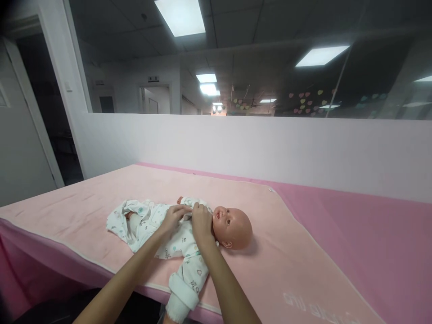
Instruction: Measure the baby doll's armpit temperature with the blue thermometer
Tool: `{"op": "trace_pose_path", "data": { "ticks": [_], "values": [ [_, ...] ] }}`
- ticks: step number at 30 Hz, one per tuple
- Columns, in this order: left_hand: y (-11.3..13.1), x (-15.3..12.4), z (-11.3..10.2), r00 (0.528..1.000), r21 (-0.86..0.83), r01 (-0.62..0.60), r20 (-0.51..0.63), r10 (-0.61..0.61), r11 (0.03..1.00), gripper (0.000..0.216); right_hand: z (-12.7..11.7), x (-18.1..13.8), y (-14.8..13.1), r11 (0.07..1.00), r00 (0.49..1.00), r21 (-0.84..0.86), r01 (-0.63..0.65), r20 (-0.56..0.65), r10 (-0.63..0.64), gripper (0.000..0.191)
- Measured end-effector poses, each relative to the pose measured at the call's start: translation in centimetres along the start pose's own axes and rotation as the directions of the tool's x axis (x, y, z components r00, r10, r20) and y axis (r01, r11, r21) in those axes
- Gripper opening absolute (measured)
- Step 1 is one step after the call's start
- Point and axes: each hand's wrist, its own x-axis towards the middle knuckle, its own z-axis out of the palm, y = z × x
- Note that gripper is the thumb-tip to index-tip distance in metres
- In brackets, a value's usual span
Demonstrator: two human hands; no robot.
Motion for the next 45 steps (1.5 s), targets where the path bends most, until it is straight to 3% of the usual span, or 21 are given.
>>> {"op": "trace_pose_path", "data": {
  "ticks": [2,4,6,8,10,14,20,26,34,38,41,43,45],
  "values": [
    [0.5,1.6,-0.8,0.999,-0.027,0.051,0.009,-0.05,0.998,0.027,0.5,-0.6,-0.1,1.0,0.998,0.002,0.017,-0.066,-0.017,0.022],
    [0.8,3.5,-1.3,0.999,0.213,0.025,-0.038,-0.017,0.977,0.029,0.8,-0.9,-0.1,1.0,0.993,0.006,0.023,-0.112,-0.022,0.021],
    [0.8,5.3,-1.4,0.998,0.601,-0.036,-0.017,0.059,0.798,0.037,1.0,-1.0,-0.1,1.0,0.993,0.019,0.017,-0.119,-0.015,0.02],
    [0.4,6.7,-0.8,0.996,0.748,-0.082,0.041,0.077,0.658,0.045,1.0,-0.9,-0.1,0.999,0.993,0.043,0.007,-0.116,-0.002,0.02],
    [-0.3,7.6,0.2,0.99,0.802,-0.14,0.119,0.075,0.581,0.047,1.0,-0.8,-0.1,0.997,0.994,0.071,-0.007,-0.108,0.015,0.021],
    [-2.0,8.5,1.9,0.967,0.873,-0.246,0.252,0.043,0.421,0.03,1.1,-0.8,-0.1,0.994,0.994,0.098,-0.038,-0.095,0.048,0.022],
    [-2.7,8.0,2.0,0.978,0.948,-0.208,0.208,0.027,0.24,0.018,0.7,-1.0,-0.2,0.997,0.998,0.067,-0.037,-0.048,0.041,0.024],
    [-1.5,5.9,1.1,0.971,0.95,-0.239,0.234,0.05,0.199,0.022,-0.4,-1.2,-0.3,0.998,0.999,0.052,-0.037,-0.002,0.038,0.029],
    [-1.4,5.5,0.5,0.984,0.961,-0.174,0.176,0.01,0.216,0.02,-1.8,-4.6,0.7,0.983,0.985,-0.063,0.171,-0.025,-0.173,0.019],
    [-1.3,5.4,0.5,0.986,0.959,-0.165,0.168,0.009,0.231,0.014,-4.2,-5.5,3.9,0.961,0.966,0.114,0.251,-0.092,-0.242,0.016],
    [-1.3,5.5,0.5,0.986,0.957,-0.162,0.167,0.001,0.24,0.013,-5.3,-4.3,7.6,0.944,0.988,0.308,0.115,-0.13,-0.078,0.027],
    [-1.4,5.6,0.4,0.986,0.955,-0.162,0.169,-0.005,0.247,0.012,-5.2,-3.1,10.2,0.892,0.997,0.448,-0.053,-0.029,0.074,0.034],
    [-1.4,5.6,0.4,0.986,0.955,-0.161,0.169,-0.01,0.251,0.012,-4.4,-2.2,12.3,0.771,0.99,0.622,-0.136,0.102,0.092,0.037]
  ]
}}
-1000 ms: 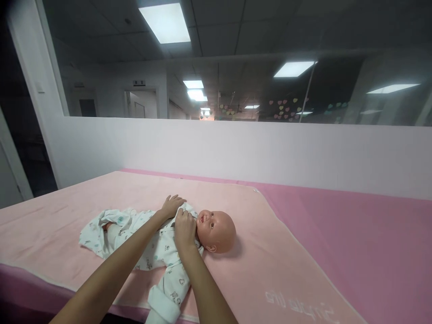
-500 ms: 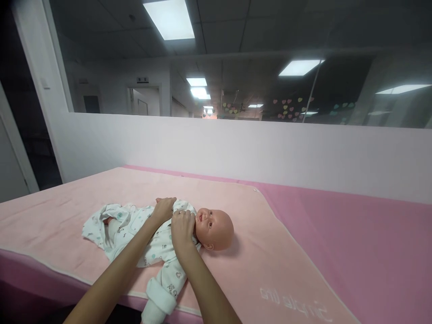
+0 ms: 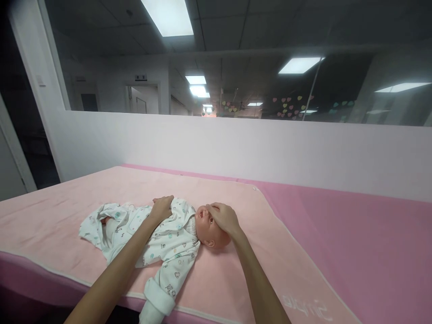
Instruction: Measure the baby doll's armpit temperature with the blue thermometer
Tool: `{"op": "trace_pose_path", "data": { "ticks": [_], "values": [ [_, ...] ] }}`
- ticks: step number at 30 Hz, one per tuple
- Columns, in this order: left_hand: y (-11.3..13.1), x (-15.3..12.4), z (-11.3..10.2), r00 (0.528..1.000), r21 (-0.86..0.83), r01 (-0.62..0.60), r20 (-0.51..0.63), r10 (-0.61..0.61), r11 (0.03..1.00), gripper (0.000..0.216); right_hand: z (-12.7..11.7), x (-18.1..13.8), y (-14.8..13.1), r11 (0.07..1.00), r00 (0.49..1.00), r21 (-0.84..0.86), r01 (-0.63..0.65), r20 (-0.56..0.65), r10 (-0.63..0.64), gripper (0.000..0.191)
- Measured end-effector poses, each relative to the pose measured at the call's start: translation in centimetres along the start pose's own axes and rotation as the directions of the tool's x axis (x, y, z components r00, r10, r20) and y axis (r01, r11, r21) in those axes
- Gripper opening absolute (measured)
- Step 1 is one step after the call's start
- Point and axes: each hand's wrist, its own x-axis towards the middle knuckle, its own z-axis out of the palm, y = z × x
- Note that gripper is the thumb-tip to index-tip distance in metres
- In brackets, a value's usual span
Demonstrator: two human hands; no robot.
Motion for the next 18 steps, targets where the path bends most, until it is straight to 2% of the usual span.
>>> {"op": "trace_pose_path", "data": {
  "ticks": [2,4,7,11,14,16,18],
  "values": [
    [0.0,0.0,0.1,1.0,-0.002,0.002,0.001,-0.002,1.0,0.012,-0.1,0.7,1.7,0.965,0.997,0.262,-0.031,0.073,0.012,0.034],
    [0.0,-0.1,0.1,1.0,-0.002,0.006,-0.002,-0.006,1.0,0.012,0.0,0.9,2.9,0.871,0.995,0.487,-0.067,0.094,0.024,0.032],
    [0.0,-0.2,0.1,1.0,0.001,0.023,-0.009,-0.023,1.0,0.012,0.3,0.7,4.0,0.725,0.991,0.676,-0.132,0.108,0.08,0.033],
    [0.2,-0.4,0.0,0.999,0.009,0.043,-0.003,-0.043,0.999,0.015,0.8,0.6,5.1,0.579,0.96,0.766,-0.28,0.229,0.161,0.041],
    [0.3,-0.5,-0.1,0.999,0.017,0.046,-0.001,-0.046,0.999,0.016,1.4,1.1,6.1,0.513,0.933,0.779,-0.36,0.297,0.204,0.047],
    [0.3,-0.5,-0.1,0.999,0.021,0.044,-0.001,-0.044,0.999,0.015,1.8,1.6,6.7,0.501,0.936,0.793,-0.347,0.262,0.234,0.052],
    [0.3,-0.4,0.0,0.999,0.023,0.043,-0.001,-0.043,0.999,0.014,2.1,2.0,7.0,0.527,0.952,0.806,-0.269,0.14,0.272,0.053]
  ]
}}
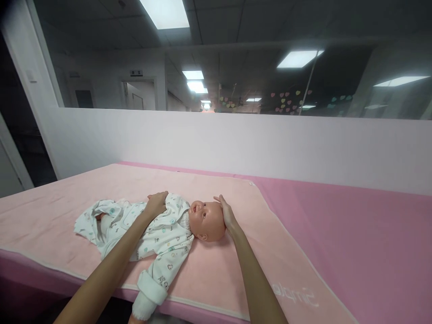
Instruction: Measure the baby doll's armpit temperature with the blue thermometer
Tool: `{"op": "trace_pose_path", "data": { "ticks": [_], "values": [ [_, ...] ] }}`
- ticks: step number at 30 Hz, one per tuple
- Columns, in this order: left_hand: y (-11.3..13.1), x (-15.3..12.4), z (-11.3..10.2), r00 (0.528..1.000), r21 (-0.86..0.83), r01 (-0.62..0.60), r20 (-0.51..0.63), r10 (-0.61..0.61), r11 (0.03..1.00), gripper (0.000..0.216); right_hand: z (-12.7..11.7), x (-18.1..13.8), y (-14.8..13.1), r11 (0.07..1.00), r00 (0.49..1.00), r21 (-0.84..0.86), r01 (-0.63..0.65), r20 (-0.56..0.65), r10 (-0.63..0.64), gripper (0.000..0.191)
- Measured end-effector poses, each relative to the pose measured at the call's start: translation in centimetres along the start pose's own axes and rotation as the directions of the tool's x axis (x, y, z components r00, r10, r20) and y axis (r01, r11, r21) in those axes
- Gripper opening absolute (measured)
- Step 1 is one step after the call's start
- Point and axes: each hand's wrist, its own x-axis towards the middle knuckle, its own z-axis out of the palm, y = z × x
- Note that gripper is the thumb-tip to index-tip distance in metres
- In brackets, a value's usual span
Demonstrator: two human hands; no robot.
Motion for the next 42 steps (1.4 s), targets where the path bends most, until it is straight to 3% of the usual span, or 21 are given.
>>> {"op": "trace_pose_path", "data": {
  "ticks": [3,8,12,18,24,28,31,36,42],
  "values": [
    [-0.1,0.0,0.1,1.0,0.001,-0.001,-0.002,0.001,1.0,0.012,0.1,0.1,0.1,0.989,0.986,-0.032,0.144,-0.085,-0.146,0.05],
    [-0.1,0.0,0.2,1.0,-0.003,-0.005,-0.014,0.005,1.0,0.013,0.0,-0.9,-0.3,0.998,0.985,-0.033,0.045,0.165,-0.039,0.051],
    [-0.1,0.0,0.2,1.0,-0.003,-0.011,-0.022,0.011,1.0,0.012,-0.1,-1.0,-0.2,0.998,0.982,-0.025,0.055,0.181,-0.05,0.049],
    [-0.2,0.1,0.3,1.0,0.004,-0.002,-0.015,0.002,1.0,0.012,0.0,0.1,0.2,0.987,0.987,-0.024,0.162,-0.002,-0.162,0.041],
    [-0.3,0.2,0.4,1.0,0.007,0.004,-0.011,-0.004,1.0,0.013,-0.3,-0.6,0.1,0.999,0.986,-0.038,0.021,0.163,-0.015,0.044],
    [-0.2,0.2,0.3,1.0,0.005,0.008,-0.009,-0.008,1.0,0.012,-0.3,-0.7,0.1,0.999,0.984,-0.036,0.021,0.18,-0.014,0.045],
    [-0.2,0.1,0.3,1.0,0.003,0.009,-0.007,-0.009,1.0,0.011,-0.2,-0.1,0.3,0.996,0.991,-0.031,0.088,0.107,-0.084,0.042],
    [-0.2,0.1,0.3,1.0,0.004,0.001,-0.009,-0.001,1.0,0.013,-0.2,0.6,0.6,0.991,0.988,-0.048,0.123,-0.091,-0.127,0.054],
    [-0.3,0.2,0.4,1.0,0.001,0.002,-0.012,-0.002,1.0,0.013,-0.3,-0.4,0.2,0.993,0.99,-0.051,0.102,0.098,-0.097,0.036]
  ]
}}
